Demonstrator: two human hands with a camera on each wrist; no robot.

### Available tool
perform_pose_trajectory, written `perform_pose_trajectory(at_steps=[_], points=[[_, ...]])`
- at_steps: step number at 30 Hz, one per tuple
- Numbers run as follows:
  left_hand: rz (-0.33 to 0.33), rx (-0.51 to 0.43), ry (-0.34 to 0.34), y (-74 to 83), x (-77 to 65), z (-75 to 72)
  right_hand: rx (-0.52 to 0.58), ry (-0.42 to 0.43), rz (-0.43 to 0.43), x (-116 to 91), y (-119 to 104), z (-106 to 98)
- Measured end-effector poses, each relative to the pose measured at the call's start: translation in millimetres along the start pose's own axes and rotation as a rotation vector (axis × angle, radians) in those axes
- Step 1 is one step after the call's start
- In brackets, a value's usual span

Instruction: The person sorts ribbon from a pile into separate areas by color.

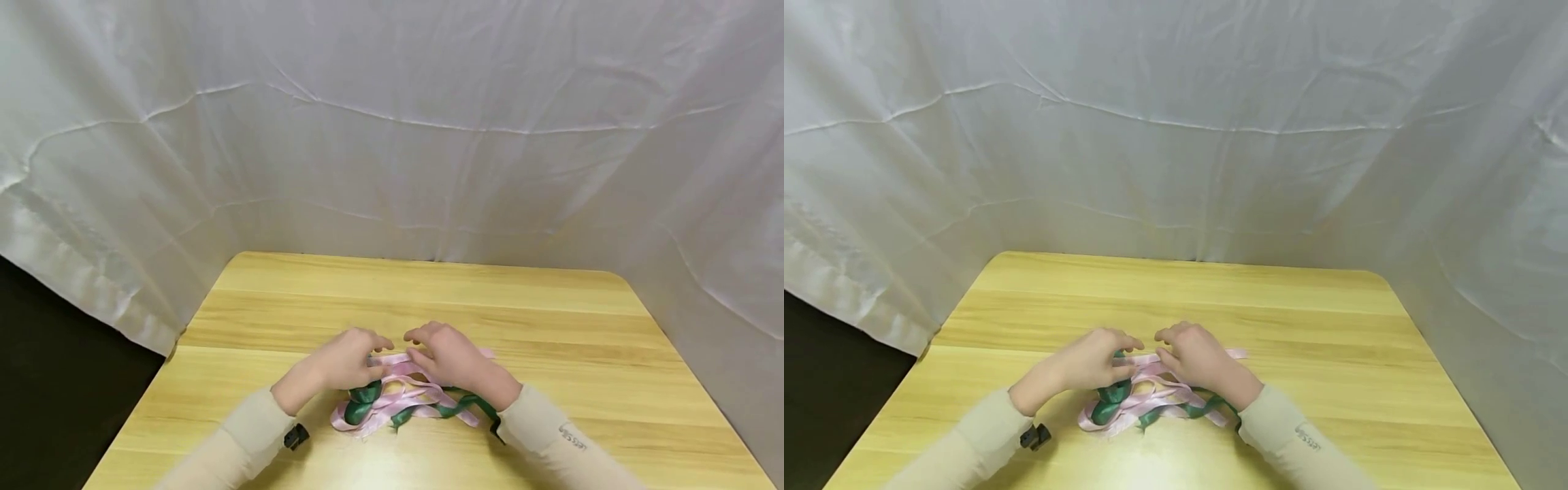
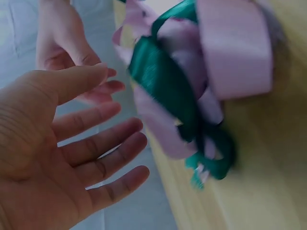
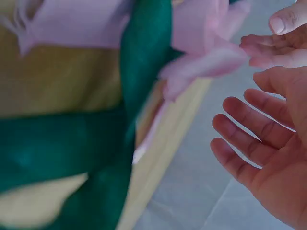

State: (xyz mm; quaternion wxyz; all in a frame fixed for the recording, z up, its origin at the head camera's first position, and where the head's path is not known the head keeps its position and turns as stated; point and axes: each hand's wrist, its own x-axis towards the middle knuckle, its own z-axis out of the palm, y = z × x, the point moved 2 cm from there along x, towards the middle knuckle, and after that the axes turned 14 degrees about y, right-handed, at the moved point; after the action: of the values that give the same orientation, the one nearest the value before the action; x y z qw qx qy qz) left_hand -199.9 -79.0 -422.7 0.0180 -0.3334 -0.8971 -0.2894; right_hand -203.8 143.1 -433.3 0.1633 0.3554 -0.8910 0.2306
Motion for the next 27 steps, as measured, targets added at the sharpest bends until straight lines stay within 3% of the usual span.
perform_pose_trajectory(at_steps=[8, 17, 27], points=[[0.012, 0.105, -0.007, 1.2, -3.0, 16.9, 0.007, -0.096, 0.007, -6, -5, 18], [0.079, 0.152, 0.061, 2.1, -6.0, 21.5, 0.013, -0.097, -0.069, -10, -9, 32], [0.084, 0.149, 0.151, -6.0, -6.2, 20.4, 0.097, -0.059, 0.030, -7, -8, 27]])
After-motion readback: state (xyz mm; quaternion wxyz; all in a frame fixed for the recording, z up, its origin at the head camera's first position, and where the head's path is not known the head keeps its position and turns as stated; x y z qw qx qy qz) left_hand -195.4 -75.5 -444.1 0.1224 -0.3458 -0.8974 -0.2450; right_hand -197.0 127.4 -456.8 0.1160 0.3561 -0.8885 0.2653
